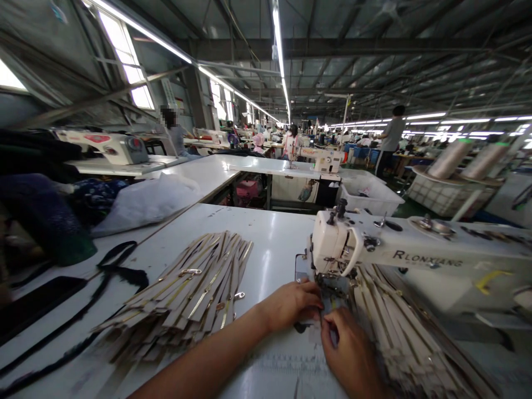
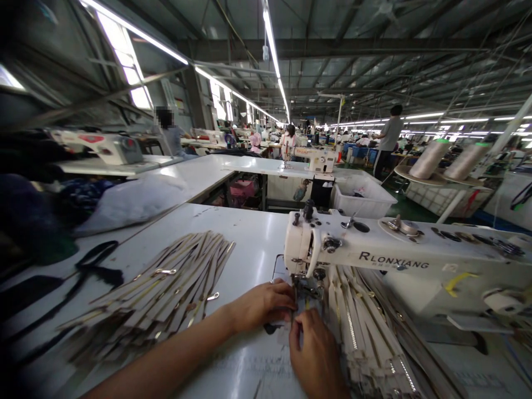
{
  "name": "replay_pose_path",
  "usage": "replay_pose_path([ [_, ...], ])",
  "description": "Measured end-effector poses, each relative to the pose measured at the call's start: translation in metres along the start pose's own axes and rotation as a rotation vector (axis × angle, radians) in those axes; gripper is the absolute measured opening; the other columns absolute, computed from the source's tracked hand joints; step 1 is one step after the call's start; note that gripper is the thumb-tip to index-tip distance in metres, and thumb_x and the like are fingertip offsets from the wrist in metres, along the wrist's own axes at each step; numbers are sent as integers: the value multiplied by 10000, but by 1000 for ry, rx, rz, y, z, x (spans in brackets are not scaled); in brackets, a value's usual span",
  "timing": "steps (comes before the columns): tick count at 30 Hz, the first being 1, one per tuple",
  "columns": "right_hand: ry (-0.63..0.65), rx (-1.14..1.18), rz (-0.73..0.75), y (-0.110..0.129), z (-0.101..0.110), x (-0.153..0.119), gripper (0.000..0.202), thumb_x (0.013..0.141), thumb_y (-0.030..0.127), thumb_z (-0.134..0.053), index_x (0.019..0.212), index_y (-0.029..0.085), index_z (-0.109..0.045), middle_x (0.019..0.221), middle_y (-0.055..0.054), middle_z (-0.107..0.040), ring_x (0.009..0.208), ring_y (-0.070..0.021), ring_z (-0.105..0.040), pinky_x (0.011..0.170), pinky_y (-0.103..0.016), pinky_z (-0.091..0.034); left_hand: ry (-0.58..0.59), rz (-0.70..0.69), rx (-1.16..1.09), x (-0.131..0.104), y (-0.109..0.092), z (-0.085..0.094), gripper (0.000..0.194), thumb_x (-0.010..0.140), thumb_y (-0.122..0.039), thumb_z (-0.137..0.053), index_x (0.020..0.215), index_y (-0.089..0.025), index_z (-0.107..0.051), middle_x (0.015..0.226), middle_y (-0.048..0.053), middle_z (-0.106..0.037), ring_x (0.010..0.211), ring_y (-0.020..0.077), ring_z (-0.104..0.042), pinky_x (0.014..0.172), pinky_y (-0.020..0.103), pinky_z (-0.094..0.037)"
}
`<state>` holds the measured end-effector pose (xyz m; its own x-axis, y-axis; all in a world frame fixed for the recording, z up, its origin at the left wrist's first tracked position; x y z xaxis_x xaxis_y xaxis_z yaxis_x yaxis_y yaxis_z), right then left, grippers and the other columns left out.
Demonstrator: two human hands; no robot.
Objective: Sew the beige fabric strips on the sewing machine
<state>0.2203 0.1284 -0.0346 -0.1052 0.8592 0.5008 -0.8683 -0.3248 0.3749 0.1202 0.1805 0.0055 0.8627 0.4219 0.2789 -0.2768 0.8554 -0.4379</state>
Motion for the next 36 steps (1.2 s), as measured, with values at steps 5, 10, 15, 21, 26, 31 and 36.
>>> replay_pose_path([
  [5,-24,-18,77,11,9,-1,131,843,137,-435,763,225,-492,736,-3,-540,669,-151,-578,615,-269,-408,-11,18,10,-2,0,0,183,928,-284,-584,1033,-174,-686,1061,88,-633,980,218,-577,868,292,-466],
  [10,-16,-6,104,16,14,-1,142,834,131,-420,774,220,-512,744,-11,-548,669,-148,-584,608,-256,-424,-6,26,25,-3,-2,-1,183,943,-297,-560,1020,-192,-689,1073,79,-631,973,212,-582,837,282,-473],
  [15,-26,4,101,16,14,-1,161,833,137,-417,777,215,-546,735,-11,-562,666,-147,-598,613,-250,-430,-12,49,61,-5,-3,-2,180,946,-310,-558,1011,-216,-696,1069,66,-626,971,205,-588,839,278,-470],
  [21,-29,9,85,16,13,0,169,824,129,-422,763,214,-556,731,-8,-573,658,-137,-604,617,-241,-425,15,64,117,-6,-3,-5,193,950,-316,-546,1001,-221,-706,1016,56,-632,926,200,-587,804,275,-467],
  [26,-41,-7,89,16,14,0,168,817,125,-431,739,217,-549,710,-1,-570,644,-134,-600,610,-240,-419,23,50,152,-6,-4,-7,177,948,-307,-553,972,-220,-705,969,42,-654,909,191,-583,781,265,-451],
  [31,-32,-47,74,17,14,2,178,822,138,-432,726,221,-557,712,-1,-581,639,-133,-607,594,-242,-414,34,59,177,-6,-5,-8,179,959,-296,-532,955,-220,-695,910,35,-656,894,187,-593,787,255,-447],
  [36,-47,-71,71,18,14,5,185,820,130,-435,747,224,-576,720,1,-596,627,-130,-611,584,-243,-413,39,71,211,-6,-4,-7,219,969,-333,-511,951,-208,-690,897,49,-659,895,201,-605,796,274,-458],
])
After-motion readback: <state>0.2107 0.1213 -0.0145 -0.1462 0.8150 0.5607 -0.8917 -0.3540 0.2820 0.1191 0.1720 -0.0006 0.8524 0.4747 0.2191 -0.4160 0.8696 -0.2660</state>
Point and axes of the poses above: each hand's wrist, its own x-axis towards the middle knuckle, its own z-axis out of the back of the hand, y = z × x, the point moved 8 cm from there along x, towards the middle knuckle
